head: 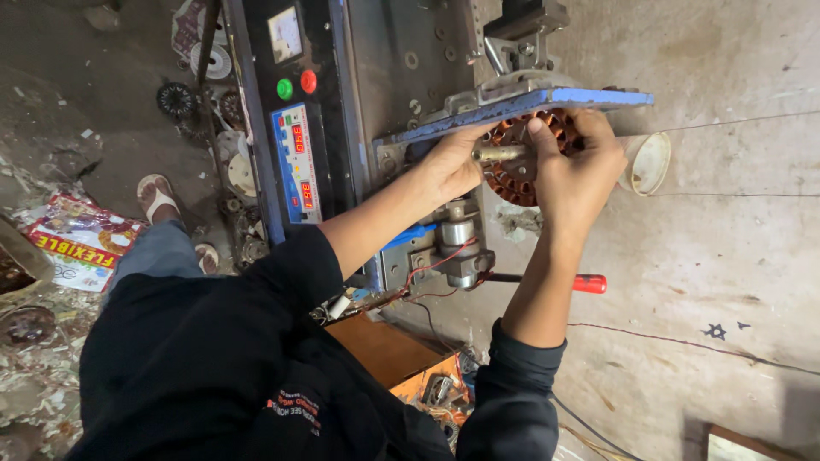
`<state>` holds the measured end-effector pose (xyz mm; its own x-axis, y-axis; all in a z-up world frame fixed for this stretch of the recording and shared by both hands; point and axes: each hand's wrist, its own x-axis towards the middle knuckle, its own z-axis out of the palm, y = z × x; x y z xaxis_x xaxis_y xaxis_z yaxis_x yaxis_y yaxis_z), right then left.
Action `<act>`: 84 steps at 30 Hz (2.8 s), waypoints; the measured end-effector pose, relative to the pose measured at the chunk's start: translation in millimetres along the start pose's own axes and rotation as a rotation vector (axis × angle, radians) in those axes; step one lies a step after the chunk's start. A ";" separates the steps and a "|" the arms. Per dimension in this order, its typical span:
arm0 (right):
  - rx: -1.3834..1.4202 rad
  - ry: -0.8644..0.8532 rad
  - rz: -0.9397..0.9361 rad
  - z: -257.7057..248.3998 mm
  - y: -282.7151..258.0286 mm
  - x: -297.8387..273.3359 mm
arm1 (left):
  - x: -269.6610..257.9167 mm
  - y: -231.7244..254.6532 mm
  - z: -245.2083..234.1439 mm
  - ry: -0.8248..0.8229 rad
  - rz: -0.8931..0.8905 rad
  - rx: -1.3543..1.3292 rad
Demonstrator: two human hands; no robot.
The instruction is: The person operates a motor winding machine, feeding copper wire onto a cylindrical core mounted on the device. They repeatedly press a green button to advance the winding cycle and manually adjust the wire and core between cycles.
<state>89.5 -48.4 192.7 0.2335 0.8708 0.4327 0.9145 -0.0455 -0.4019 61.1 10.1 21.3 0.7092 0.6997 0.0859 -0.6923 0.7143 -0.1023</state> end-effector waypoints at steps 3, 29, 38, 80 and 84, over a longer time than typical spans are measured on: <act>-0.071 0.010 0.034 1.3 0.6 0.4 | -14.0 6.1 7.5 -0.026 -0.050 0.006; -0.033 -0.011 -0.044 -2.5 6.7 -5.6 | -140.5 175.3 -159.2 0.750 0.592 1.948; -0.036 -0.005 -0.112 -1.1 8.7 -3.5 | -146.4 173.4 -84.7 0.673 0.892 1.868; -0.059 -0.017 -0.062 -1.2 1.2 0.7 | 25.1 12.1 -33.1 -0.147 -0.173 0.137; -0.029 -0.027 -0.071 -2.1 2.7 0.0 | 29.3 7.5 -32.6 -0.045 -0.146 0.179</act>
<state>92.6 -49.5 193.4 0.1586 0.8852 0.4373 0.9379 0.0033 -0.3469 81.0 35.6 -9.3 0.7999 0.5855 0.1316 -0.5979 0.7964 0.0911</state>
